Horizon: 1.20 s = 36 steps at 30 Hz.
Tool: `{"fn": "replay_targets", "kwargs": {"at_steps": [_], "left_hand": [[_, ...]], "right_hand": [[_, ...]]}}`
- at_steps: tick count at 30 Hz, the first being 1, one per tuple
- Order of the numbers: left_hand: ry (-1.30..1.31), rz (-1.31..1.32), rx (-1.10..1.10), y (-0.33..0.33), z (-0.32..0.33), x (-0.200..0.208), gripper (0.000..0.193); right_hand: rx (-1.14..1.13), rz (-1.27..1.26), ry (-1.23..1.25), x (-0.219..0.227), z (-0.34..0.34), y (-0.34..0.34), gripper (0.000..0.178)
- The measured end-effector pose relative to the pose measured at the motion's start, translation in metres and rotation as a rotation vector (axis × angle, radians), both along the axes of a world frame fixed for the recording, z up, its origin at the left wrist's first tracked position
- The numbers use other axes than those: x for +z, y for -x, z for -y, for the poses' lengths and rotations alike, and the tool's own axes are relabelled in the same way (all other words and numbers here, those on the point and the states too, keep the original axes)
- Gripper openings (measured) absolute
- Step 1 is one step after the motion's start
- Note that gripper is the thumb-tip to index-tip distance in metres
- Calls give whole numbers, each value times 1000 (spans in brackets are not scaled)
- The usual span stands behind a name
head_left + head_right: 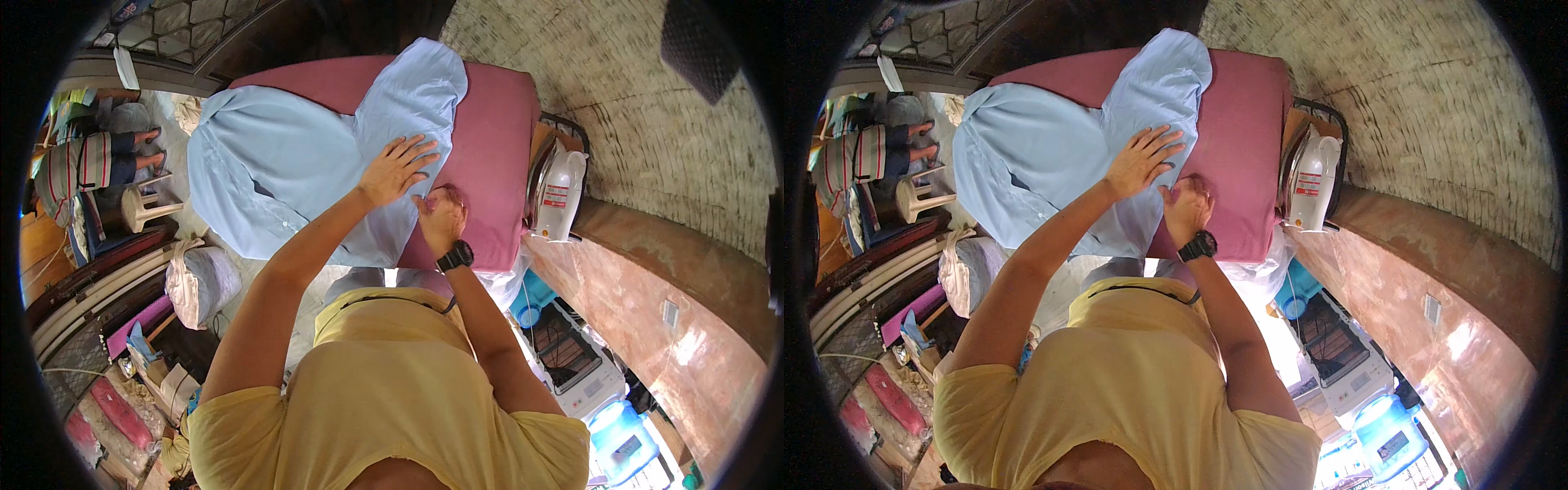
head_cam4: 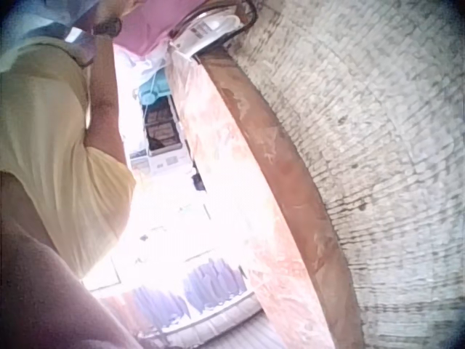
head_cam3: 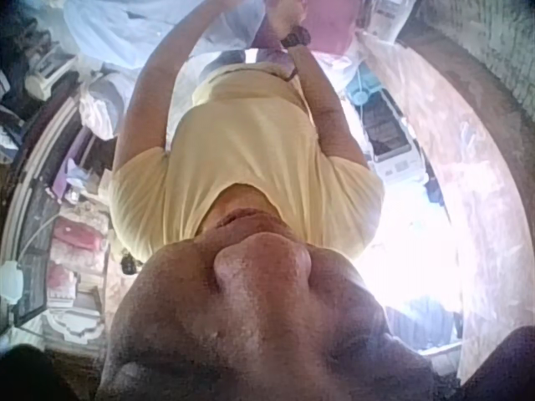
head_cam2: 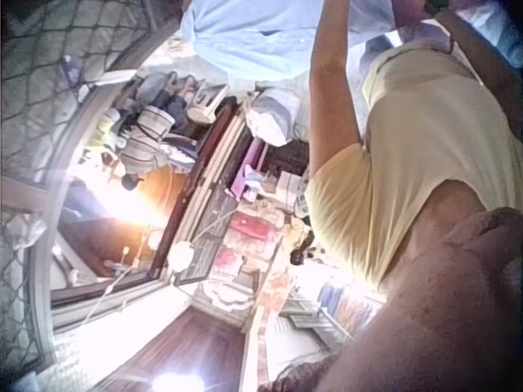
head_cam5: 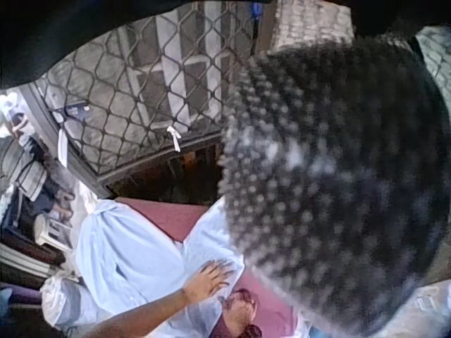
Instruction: The person irons a blue shirt on a padded board, moving the iron across different sections of the garment and occasionally repositioning or folding the fabric by hand.
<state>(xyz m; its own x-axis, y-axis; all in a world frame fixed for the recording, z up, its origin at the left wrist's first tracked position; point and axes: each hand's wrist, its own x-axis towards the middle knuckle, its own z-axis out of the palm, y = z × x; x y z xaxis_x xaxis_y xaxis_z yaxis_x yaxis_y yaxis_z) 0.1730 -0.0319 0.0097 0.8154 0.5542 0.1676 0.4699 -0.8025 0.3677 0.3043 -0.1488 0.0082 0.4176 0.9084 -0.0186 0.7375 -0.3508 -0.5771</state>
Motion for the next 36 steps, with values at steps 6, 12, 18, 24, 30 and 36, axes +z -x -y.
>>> {"fn": "replay_targets", "kwargs": {"at_steps": [6,12,18,24,30,36], "left_hand": [[-38,-11,-21,-2,3,2,63],[-54,-33,16,11,12,0,84],[-19,79,-44,-3,3,-1,62],[32,392,402,55,-66,25,41],[289,96,442,75,-110,13,32],[314,311,421,77,-116,-3,21]], "right_hand": [[-16,-70,37,-12,9,0,26],[-506,973,166,41,-17,-156,75],[-262,201,28,57,-14,-262,72],[-104,104,-179,117,-24,-200,61],[261,175,117,124,-46,-38,66],[351,157,-42,90,-44,16,63]]}}
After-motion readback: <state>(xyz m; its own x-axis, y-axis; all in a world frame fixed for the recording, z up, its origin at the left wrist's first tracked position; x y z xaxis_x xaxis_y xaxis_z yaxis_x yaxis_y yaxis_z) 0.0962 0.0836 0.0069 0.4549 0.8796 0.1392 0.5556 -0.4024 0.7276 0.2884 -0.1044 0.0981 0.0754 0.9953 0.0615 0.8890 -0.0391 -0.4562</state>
